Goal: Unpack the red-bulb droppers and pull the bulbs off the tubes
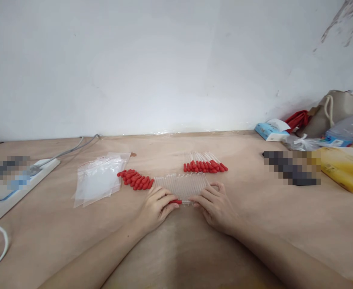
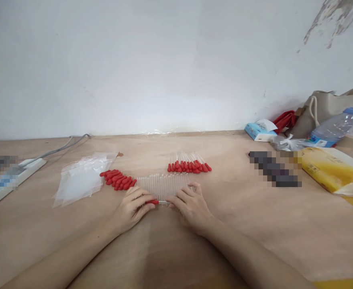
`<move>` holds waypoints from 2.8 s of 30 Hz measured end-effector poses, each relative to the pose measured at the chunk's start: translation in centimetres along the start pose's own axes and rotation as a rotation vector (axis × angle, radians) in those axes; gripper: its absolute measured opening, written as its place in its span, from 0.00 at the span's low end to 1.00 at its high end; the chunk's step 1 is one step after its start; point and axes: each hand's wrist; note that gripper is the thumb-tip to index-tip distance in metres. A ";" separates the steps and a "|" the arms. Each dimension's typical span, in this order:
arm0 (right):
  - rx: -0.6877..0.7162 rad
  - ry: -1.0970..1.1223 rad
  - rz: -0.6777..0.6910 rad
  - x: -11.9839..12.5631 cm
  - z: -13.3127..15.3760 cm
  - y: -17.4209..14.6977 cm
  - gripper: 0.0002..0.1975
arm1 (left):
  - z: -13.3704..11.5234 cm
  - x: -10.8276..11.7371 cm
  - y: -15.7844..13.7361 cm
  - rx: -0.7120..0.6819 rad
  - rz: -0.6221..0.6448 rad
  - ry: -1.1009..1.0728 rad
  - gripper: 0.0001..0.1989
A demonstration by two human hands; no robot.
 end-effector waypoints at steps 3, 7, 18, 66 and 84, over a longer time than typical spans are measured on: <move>0.009 -0.009 -0.003 -0.2 0.0 0.0 0.07 | 0.0 0.0 0.2 -0.022 -0.025 0.036 0.06; 0.060 -0.027 -0.068 -0.7 0.2 -0.2 0.07 | -0.2 -0.2 0.1 -0.107 -0.062 0.045 0.06; 0.155 -0.049 -0.132 -0.4 0.4 -1.0 0.03 | -0.9 0.0 -0.1 -0.216 -0.016 0.057 0.07; -0.599 -0.136 0.042 0.0 -4.6 -1.2 0.15 | 14.0 10.1 1.2 0.808 -0.004 0.300 0.22; -0.657 -0.172 0.016 0.6 -5.3 -1.2 0.16 | 4.6 -2.0 9.9 0.344 0.320 0.104 0.14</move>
Point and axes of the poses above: each hand's wrist, its own y-axis towards the middle knuckle, its own x-axis out of the back of the hand, z = x × y, and after that the axes turned 12 degrees about -z, right-handed
